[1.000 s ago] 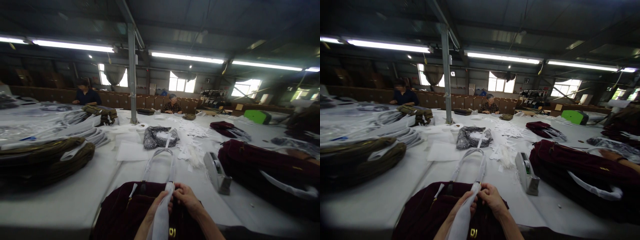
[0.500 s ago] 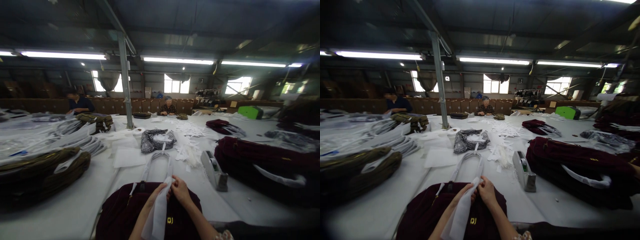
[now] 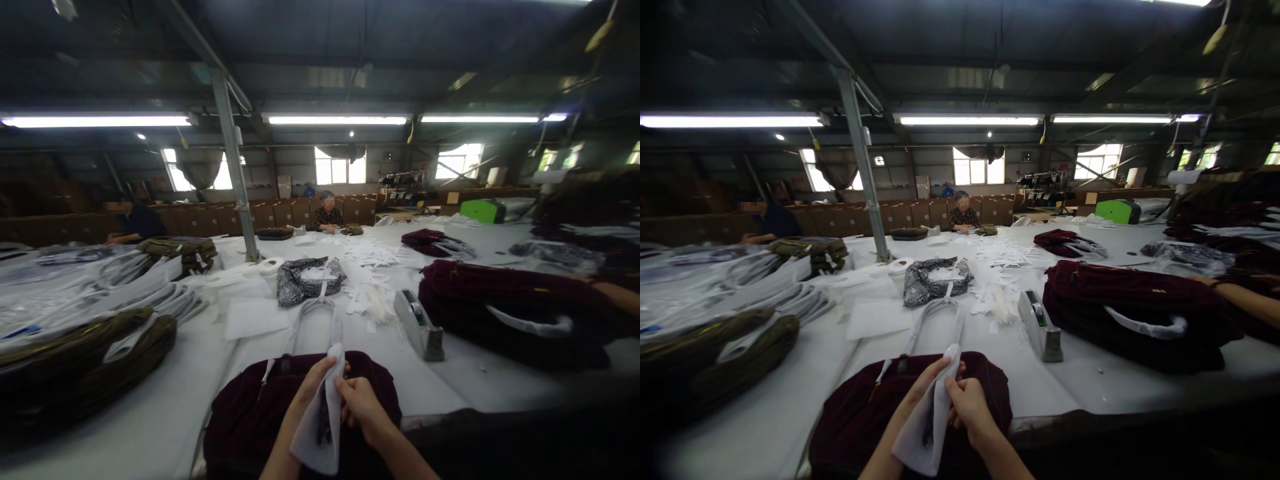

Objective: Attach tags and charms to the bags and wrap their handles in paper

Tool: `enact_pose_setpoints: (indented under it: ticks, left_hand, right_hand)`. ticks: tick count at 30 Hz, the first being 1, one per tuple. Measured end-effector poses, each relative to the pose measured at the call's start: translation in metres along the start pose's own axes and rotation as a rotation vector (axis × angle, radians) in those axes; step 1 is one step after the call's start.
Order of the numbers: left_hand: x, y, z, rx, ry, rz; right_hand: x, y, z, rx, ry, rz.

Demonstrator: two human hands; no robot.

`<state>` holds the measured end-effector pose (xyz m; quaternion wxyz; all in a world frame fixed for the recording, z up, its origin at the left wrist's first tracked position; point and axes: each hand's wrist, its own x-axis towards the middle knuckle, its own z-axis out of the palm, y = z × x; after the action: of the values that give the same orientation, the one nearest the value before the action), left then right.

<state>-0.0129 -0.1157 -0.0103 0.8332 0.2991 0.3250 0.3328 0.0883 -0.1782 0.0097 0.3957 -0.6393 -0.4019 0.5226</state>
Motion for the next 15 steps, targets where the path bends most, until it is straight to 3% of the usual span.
enact_pose_setpoints:
  ticks: [10,15]
  left_hand:
    - [-0.002,0.008,0.004,0.280,0.010,0.131]
    - [-0.021,0.017,0.003,0.492,0.072,0.209]
  right_hand:
    - [0.001,-0.008,0.016,-0.022,0.019,0.072]
    - [0.001,-0.007,0.016,-0.008,0.019,0.049]
